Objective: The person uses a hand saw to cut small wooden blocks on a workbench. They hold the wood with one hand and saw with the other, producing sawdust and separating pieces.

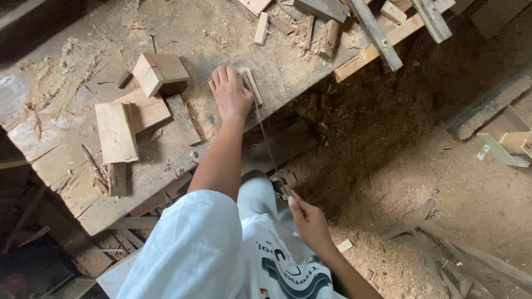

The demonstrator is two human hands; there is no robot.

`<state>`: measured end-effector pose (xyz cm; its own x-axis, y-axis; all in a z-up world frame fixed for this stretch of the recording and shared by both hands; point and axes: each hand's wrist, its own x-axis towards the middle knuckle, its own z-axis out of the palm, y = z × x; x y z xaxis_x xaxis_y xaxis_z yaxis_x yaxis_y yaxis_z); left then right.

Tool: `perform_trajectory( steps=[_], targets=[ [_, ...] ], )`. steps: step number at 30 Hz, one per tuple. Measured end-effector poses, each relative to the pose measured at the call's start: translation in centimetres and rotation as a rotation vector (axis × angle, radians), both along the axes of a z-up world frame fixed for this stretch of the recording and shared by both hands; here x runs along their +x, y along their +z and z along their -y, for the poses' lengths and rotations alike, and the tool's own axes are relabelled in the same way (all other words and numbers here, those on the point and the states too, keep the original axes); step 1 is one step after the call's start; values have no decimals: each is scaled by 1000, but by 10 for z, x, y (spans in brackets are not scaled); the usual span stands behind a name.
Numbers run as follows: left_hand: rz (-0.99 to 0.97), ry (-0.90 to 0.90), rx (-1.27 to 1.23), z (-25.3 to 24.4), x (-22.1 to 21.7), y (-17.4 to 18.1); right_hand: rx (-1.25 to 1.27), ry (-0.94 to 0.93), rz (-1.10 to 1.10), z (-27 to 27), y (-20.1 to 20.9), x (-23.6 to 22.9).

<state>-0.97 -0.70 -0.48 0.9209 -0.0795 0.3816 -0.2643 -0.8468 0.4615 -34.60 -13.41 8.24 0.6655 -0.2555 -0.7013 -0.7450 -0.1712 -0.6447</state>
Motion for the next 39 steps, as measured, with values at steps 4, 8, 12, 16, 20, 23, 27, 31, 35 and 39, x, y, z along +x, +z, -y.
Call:
perform_trajectory(
  steps=[4, 8, 12, 16, 20, 23, 27, 31, 35, 39],
  targets=[
    [0, -1, 27, -1, 6, -5, -51, 41, 31, 1, 1, 4],
    [-67, -11, 111, -2, 3, -6, 75, -61, -54, 18, -10, -1],
    [26, 23, -26, -4, 4, 2, 118, -52, 106, 36, -29, 8],
    [-9, 45, -28, -2, -2, 2, 97, -20, 63, 47, -39, 4],
    [-10, 41, 0, -6, 2, 6, 82, -18, 102, 53, -43, 7],
    [-30, 44, 21, -3, 2, 7, 130, -33, 40, 67, -43, 11],
    [-1, 45, -4, -5, 0, 5, 24, 45, -193, 80, -39, 21],
    [-142, 24, 100, 1, 3, -1, 21, 139, -158, 88, -17, 40],
    [-67, 65, 166, 0, 10, -7, 249, -40, 14, 74, 8, 85],
    [-208, 45, 144, 1, 8, -13, 392, 40, 251, 54, 24, 140]
  ],
)
